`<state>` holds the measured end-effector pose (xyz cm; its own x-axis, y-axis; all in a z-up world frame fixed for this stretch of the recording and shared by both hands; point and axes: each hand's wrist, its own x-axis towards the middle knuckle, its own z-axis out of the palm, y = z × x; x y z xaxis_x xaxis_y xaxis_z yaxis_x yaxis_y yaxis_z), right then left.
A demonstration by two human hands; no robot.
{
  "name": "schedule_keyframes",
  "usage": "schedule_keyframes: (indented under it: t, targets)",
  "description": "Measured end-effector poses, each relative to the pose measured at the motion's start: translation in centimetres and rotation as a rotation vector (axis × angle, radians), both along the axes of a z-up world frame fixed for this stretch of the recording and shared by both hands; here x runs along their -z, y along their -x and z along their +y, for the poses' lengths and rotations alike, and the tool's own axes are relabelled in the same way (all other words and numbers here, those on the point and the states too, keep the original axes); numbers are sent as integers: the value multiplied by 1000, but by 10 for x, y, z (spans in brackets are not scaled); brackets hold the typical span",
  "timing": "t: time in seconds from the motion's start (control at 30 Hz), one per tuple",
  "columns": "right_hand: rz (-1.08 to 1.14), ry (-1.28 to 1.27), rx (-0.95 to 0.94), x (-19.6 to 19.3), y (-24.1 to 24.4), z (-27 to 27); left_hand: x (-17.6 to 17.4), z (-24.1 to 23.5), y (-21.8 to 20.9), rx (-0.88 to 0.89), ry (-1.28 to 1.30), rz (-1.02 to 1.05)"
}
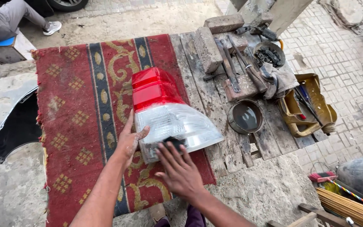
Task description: The person sands a red and clear car taillight using a black sanding block. They hold the taillight with one hand and rub the sanding block over the clear and red plastic surfaces, turning the object to reach different areas.
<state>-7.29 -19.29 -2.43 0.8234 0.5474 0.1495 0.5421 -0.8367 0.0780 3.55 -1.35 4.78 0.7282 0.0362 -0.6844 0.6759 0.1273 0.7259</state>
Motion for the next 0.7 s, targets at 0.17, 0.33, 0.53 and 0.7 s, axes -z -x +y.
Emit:
schedule_keyframes:
  t: [0.17, 0.33, 0.53, 0.7]
  targets:
    - [-9, -125, 10, -4, 17, 26, 14, 0, 9, 2, -24, -9]
    - [-51, -15, -134, 10, -4, -24, 15, 3, -3, -5, 10, -58]
    - [10, -94, 29, -11, 3, 13, 7, -3, 1, -75, 41, -57]
    - [35, -165, 72, 20, -5, -46, 2, -2, -1, -27, -20, -15]
